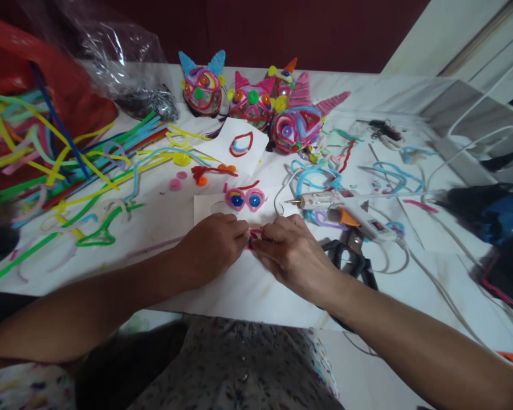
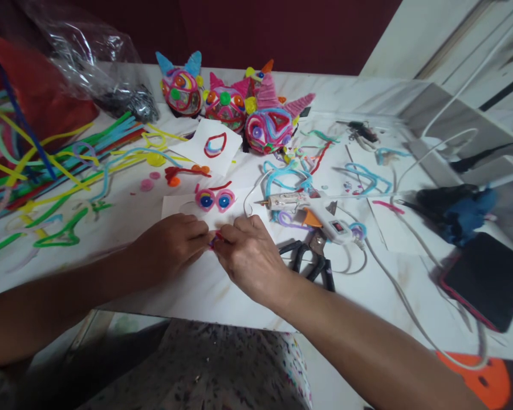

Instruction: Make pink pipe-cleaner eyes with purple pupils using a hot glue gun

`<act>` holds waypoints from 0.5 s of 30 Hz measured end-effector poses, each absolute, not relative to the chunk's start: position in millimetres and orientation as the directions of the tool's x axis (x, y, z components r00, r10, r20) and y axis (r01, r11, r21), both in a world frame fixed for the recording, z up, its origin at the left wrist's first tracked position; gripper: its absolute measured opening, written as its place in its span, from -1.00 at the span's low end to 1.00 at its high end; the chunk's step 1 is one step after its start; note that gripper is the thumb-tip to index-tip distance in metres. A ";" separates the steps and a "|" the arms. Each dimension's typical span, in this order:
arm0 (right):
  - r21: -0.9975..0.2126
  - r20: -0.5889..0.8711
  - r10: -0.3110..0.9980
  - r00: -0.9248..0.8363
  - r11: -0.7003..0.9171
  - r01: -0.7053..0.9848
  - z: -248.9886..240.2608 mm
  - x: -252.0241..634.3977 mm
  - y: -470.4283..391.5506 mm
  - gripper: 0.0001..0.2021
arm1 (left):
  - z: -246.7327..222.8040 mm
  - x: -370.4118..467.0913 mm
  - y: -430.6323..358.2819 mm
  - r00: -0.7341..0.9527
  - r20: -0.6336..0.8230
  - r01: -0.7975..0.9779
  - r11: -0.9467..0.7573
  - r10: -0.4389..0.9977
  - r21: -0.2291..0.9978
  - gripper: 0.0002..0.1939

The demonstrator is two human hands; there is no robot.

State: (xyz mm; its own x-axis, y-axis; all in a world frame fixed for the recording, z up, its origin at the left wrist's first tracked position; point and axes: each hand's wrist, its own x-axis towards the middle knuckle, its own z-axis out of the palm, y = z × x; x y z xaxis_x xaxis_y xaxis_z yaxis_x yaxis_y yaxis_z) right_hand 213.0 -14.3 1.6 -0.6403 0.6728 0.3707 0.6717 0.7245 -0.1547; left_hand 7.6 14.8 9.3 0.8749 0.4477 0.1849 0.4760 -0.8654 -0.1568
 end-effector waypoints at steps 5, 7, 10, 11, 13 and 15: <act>-0.139 0.375 0.669 -0.642 0.725 0.675 -0.1 212.5 -14.5 -0.72 | 10.2 7.4 15.3 0.853 0.195 0.509 -0.854 0.484 -0.106 -0.74; -0.126 0.375 0.668 -0.643 0.724 0.678 -0.6 212.6 -14.6 -0.71 | 11.5 7.4 15.6 0.842 0.206 0.522 -0.850 0.499 -0.076 -0.74; -0.125 0.371 0.665 -0.648 0.727 0.675 0.0 212.9 -14.6 -0.72 | 13.5 7.7 16.0 0.831 0.197 0.539 -0.841 0.521 -0.047 -0.74; -0.128 0.370 0.663 -0.651 0.730 0.671 0.3 213.0 -14.5 -0.72 | 13.8 7.9 16.0 0.829 0.194 0.542 -0.840 0.525 -0.042 -0.74; -0.134 0.369 0.660 -0.654 0.734 0.665 0.9 213.4 -14.3 -0.72 | 13.9 8.3 16.0 0.828 0.192 0.541 -0.840 0.527 -0.030 -0.75; -0.136 0.367 0.657 -0.659 0.739 0.660 1.0 213.8 -14.0 -0.72 | 13.5 8.8 15.6 0.822 0.201 0.546 -0.838 0.533 -0.009 -0.75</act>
